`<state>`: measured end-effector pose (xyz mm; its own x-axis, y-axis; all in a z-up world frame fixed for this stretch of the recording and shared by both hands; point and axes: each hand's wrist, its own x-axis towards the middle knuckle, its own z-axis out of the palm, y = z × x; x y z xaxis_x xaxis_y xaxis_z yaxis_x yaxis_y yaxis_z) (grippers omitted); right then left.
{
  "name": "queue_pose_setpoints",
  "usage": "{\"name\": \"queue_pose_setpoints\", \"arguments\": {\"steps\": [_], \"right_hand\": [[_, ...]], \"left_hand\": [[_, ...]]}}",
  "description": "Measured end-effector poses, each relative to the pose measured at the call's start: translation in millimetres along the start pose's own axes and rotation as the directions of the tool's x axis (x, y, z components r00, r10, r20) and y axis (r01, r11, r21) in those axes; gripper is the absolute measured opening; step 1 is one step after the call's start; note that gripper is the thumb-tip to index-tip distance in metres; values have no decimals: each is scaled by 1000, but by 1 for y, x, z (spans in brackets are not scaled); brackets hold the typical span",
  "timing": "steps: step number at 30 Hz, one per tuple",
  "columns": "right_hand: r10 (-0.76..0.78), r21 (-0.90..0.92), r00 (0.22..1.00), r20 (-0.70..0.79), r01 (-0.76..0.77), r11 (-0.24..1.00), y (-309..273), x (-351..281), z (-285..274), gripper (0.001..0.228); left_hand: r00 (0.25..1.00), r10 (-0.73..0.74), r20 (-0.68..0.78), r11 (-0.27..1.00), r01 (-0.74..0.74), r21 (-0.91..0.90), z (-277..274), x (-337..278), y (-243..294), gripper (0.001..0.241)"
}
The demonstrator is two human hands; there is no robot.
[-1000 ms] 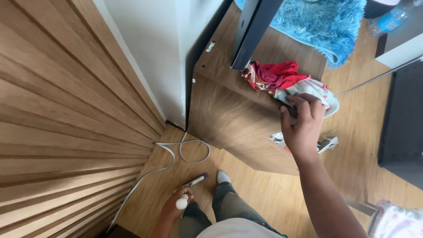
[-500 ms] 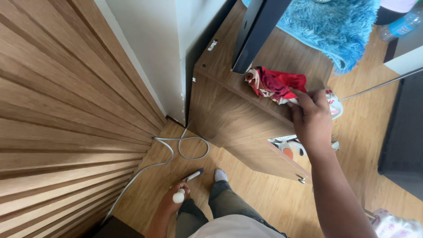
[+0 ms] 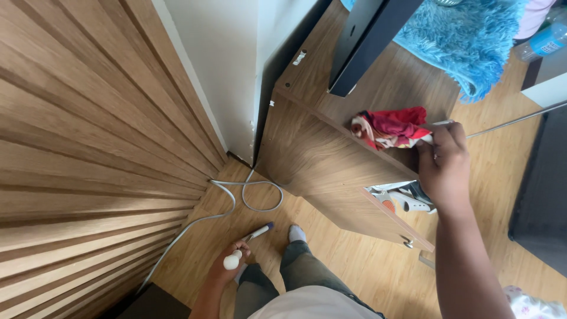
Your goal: The person sweeps the wooden floor using a broom and dustpan, moving around a pile of shoes and a cabinet. They briefly move a cabinet to sweep underneath it and then return it to its original position. The person also picks up a red cloth from a shelf before continuing to sweep.
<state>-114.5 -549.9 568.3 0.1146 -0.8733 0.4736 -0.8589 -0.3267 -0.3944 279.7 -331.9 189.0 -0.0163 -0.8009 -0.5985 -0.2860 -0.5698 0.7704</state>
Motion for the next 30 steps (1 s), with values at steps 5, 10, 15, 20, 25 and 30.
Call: {"name": "queue_pose_setpoints", "arguments": {"steps": [5, 10, 15, 20, 25, 30], "right_hand": [[-45, 111, 999, 12, 43, 993, -2, -3, -12, 32], [107, 399, 994, 22, -106, 911, 29, -18, -2, 38], [221, 678, 974, 57, -200, 708, 32, -27, -2, 40], [95, 787, 956, 278, -284, 548, -2, -31, -17, 30], [-76, 733, 884, 461, -331, 594, -17, -28, -17, 44], [-108, 504, 780, 616, -285, 815, -37, -14, -23, 46]], "left_hand": [[999, 0, 40, 1000, 0, -15, -6, 4, -8, 19], [1000, 10, 16, 1000, -9, -23, -6, 2, -2, 27], [997, -76, 23, 997, 76, 20, -6, -1, 13, 27], [1000, 29, -3, 999, -29, -15, 0, 10, -15, 26], [999, 46, -17, 999, -45, 17, 0, 7, -11, 29], [994, 103, -40, 995, -104, -9, -1, 2, -12, 22]]}}
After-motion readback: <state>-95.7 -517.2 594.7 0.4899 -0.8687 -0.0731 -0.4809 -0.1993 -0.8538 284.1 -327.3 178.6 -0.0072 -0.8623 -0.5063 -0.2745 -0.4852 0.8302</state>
